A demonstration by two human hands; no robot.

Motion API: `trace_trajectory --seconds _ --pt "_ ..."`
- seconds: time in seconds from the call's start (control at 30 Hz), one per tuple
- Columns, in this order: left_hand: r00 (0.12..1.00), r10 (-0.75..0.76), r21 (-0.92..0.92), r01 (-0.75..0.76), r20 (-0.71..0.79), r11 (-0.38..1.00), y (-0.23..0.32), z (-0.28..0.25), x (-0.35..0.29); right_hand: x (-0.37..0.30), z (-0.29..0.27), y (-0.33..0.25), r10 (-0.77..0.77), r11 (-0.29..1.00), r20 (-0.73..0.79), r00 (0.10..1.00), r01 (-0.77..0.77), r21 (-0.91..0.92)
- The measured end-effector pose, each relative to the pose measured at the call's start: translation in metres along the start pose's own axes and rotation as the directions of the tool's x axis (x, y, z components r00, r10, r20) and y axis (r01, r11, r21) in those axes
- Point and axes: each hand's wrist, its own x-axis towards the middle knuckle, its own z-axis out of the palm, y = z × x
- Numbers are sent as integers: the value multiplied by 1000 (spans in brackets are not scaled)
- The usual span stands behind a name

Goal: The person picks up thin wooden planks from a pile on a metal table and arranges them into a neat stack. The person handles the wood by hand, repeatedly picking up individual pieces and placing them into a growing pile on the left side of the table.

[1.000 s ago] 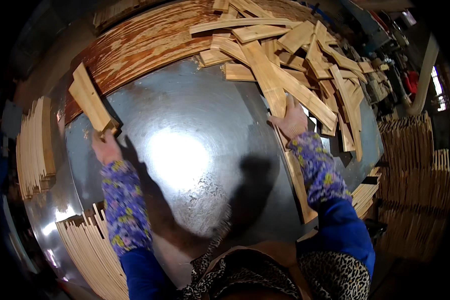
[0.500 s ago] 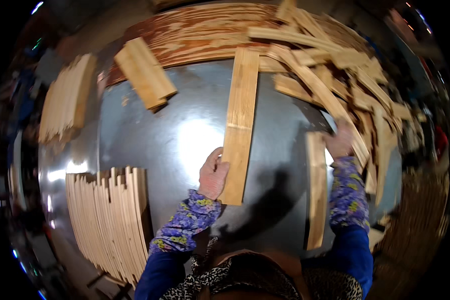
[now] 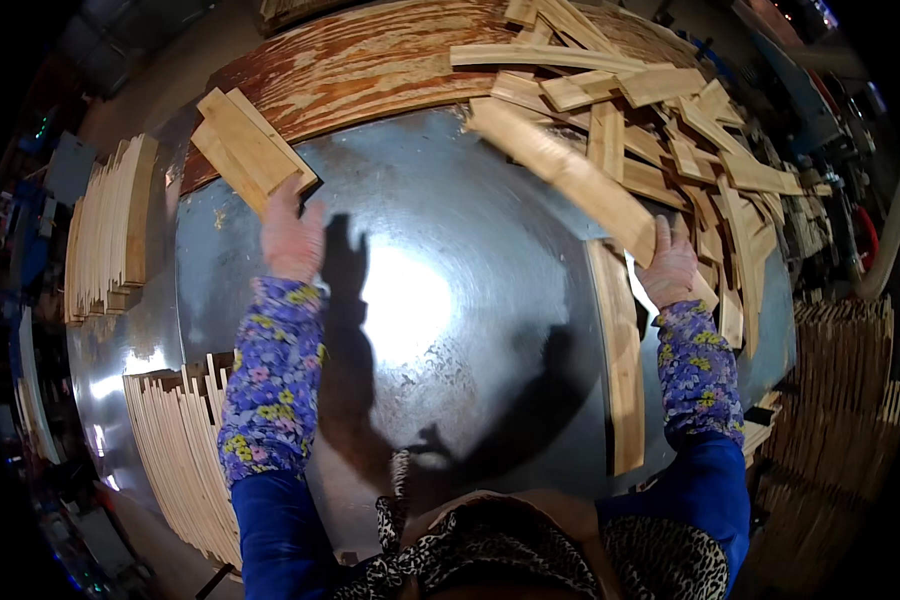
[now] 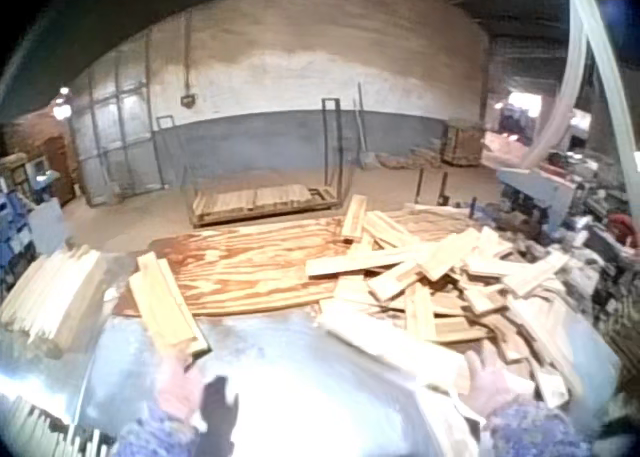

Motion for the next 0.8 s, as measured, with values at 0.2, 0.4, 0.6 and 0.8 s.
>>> trace_trajectory --seconds 0.2,0.4,0.6,0.8 --pt "604 169 376 -665 779 646 155 13 -94 -45 -48 -17 -566 779 -380 732 626 45" --pt "521 -194 280 -91 831 956 83 -8 -203 -93 -50 -43 -208 903 -324 923 309 300" --pt "579 -441 220 412 686 884 16 -53 -320 -245 63 -24 20 935 105 994 -56 350" --pt "714 -487 -50 587 503 808 2 -115 -366 -208 -27 -142 -174 491 343 923 -220 843"
